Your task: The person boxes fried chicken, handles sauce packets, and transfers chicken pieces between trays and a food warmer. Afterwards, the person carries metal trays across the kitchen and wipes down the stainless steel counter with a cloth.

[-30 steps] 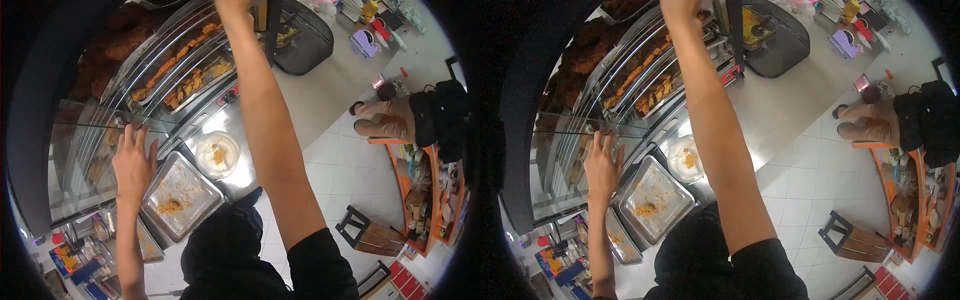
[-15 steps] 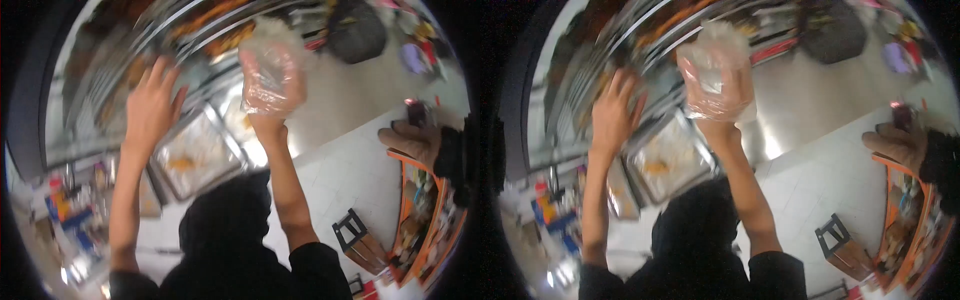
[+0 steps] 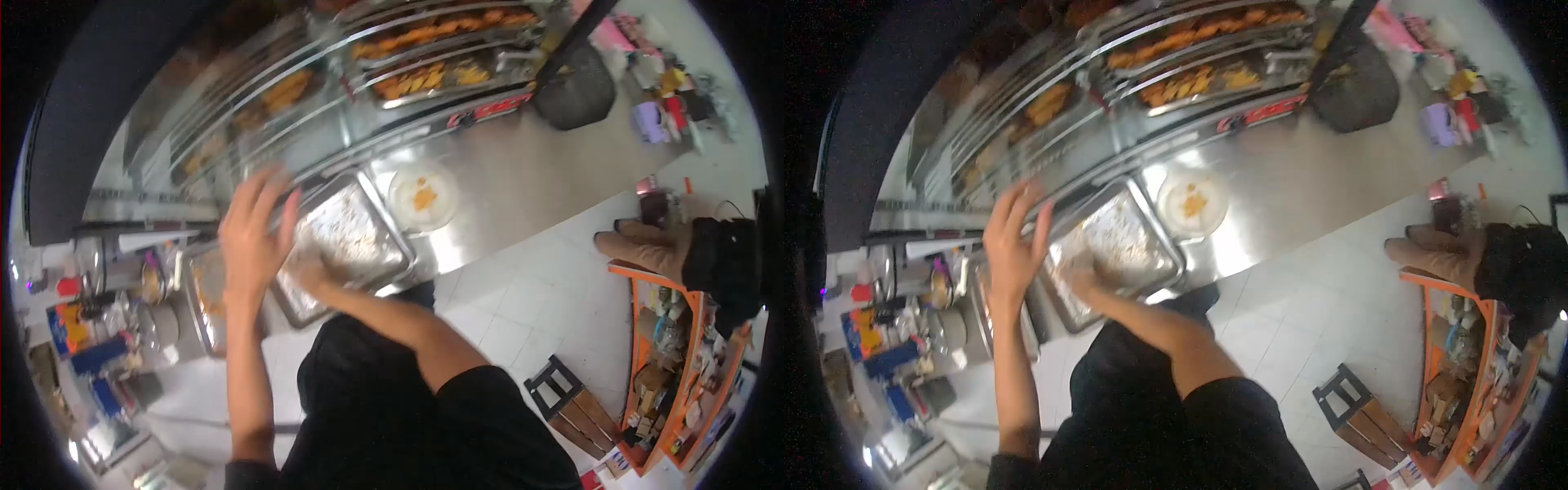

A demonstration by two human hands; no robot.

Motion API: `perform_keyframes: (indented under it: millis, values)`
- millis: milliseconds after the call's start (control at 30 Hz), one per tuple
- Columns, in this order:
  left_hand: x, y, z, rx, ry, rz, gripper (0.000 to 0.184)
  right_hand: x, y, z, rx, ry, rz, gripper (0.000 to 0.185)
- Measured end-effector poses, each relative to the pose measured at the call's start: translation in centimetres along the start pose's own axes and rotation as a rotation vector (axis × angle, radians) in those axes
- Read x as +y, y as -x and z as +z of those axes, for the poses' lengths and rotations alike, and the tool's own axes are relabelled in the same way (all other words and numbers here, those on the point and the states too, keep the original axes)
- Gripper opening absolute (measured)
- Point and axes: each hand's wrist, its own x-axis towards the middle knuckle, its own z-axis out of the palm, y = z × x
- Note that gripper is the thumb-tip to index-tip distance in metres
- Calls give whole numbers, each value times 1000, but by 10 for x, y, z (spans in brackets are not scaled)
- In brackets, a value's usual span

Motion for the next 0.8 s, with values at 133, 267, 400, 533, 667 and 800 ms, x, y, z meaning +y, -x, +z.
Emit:
perform_keyframes:
  millis: [133, 267, 400, 533, 667, 800]
  values:
    - [-40, 86, -33, -156, -114, -235, 17, 18, -13, 44, 165, -529, -8, 47]
    - [-66, 183, -59, -259, -122, -558, 14, 80, 22, -96, -177, -1496, 461, 34]
    - [-51, 248, -70, -263, -96, -681, 12, 159, 77, -229, 682, -1753, 513, 32]
    - [-39, 269, -56, -347, -127, -648, 11, 293, 95, -347, 1353, -953, 309, 33]
    - [-25, 220, -35, -310, -27, -612, 9, 353, 78, -441, 1363, -890, 314, 33]
    - [-9, 136, -14, -220, 101, -463, 16, 369, 52, -469, 1408, -756, 349, 26]
